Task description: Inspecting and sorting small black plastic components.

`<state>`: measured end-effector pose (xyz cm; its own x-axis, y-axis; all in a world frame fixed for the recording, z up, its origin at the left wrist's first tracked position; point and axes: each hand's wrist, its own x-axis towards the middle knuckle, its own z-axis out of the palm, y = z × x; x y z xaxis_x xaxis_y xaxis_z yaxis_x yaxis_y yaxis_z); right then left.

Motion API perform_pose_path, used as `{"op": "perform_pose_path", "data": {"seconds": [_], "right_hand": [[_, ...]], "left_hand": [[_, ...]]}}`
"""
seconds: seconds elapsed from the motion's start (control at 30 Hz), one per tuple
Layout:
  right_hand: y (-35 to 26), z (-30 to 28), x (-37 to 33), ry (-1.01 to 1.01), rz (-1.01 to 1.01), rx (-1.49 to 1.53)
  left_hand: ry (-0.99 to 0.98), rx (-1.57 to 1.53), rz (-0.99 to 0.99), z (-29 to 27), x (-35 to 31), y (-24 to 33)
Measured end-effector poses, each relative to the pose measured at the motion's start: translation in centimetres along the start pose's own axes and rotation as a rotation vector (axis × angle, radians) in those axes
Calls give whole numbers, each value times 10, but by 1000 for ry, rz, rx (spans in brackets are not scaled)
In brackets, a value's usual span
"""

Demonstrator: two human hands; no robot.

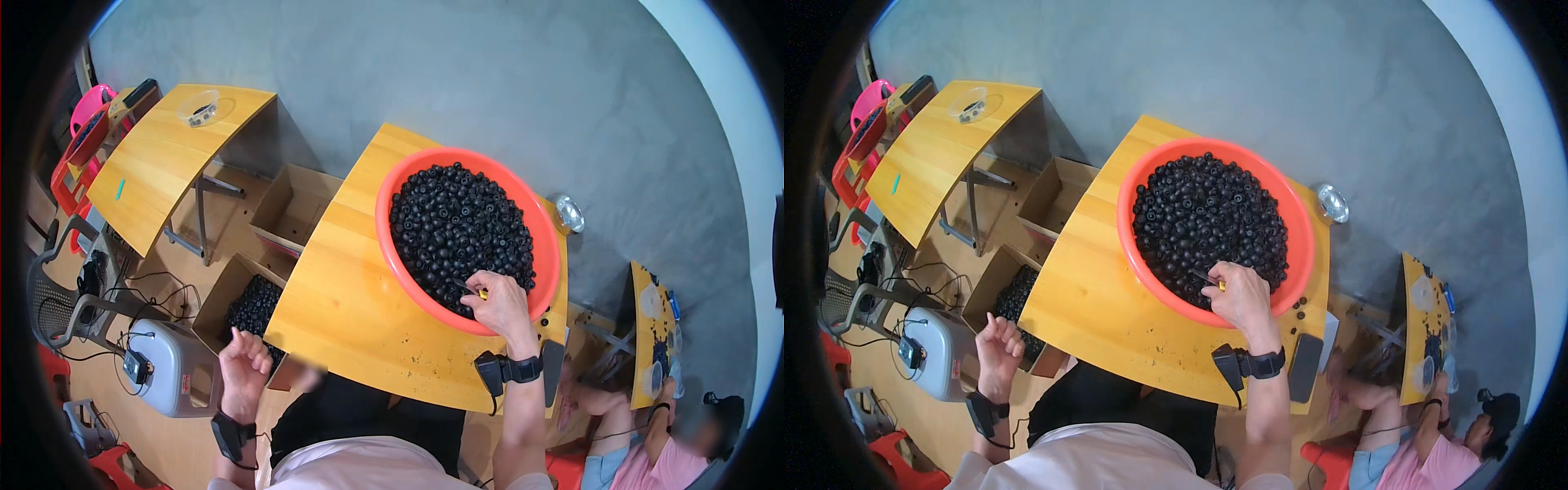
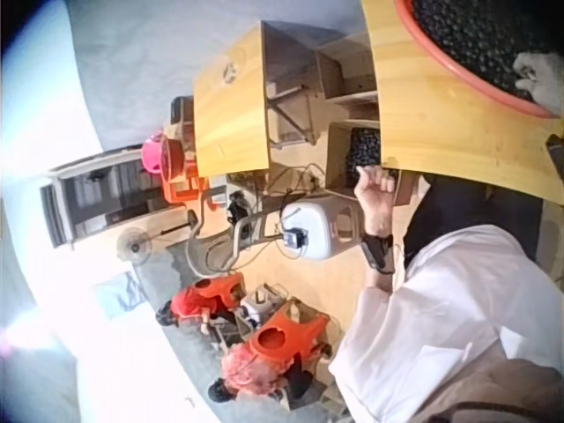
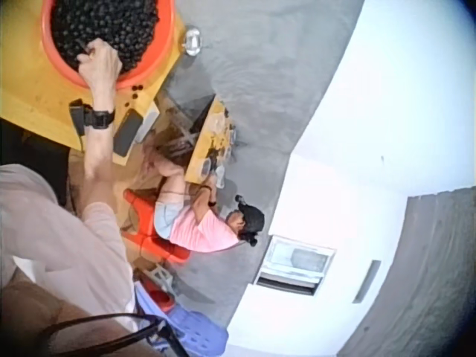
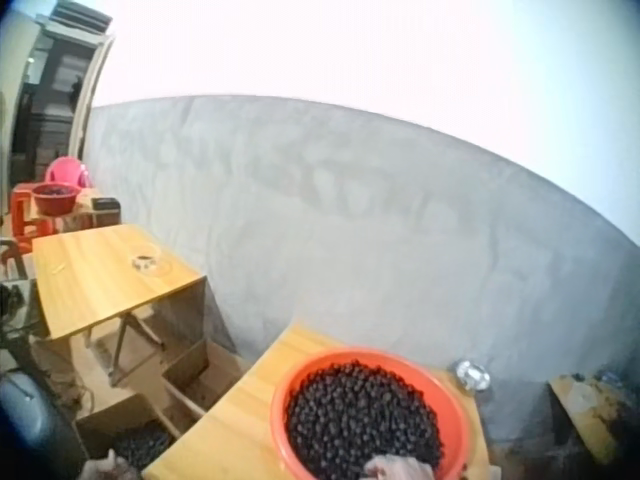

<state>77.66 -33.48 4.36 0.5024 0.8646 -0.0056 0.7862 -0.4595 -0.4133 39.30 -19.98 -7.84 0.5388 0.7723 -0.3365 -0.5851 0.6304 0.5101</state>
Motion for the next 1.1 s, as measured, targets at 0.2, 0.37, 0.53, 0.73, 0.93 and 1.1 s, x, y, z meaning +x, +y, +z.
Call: {"op": "perform_pose_path", "data": {"seconds": [0.2,0.37,0.53,0.73,0.93,1.1], "right_hand": [[16,-13,-7,76,-73,39],[28,-29,-23,40,-93,13],[53,-56,-50,137,-128,18],[61,-67,-83,210,-157,91],[59,-70,-113,339,-193,228],[42,-76,-128,384,-162,264]], "left_hand": [[-161,55,-58,89,-23,-57],[-208,-7,-266,137,-53,-121],[-281,-28,-408,192,-91,-162],[-291,-187,-540,247,-149,-163],[-694,-145,-390,312,-214,-140],[-823,-158,-448,308,-252,-131]]}}
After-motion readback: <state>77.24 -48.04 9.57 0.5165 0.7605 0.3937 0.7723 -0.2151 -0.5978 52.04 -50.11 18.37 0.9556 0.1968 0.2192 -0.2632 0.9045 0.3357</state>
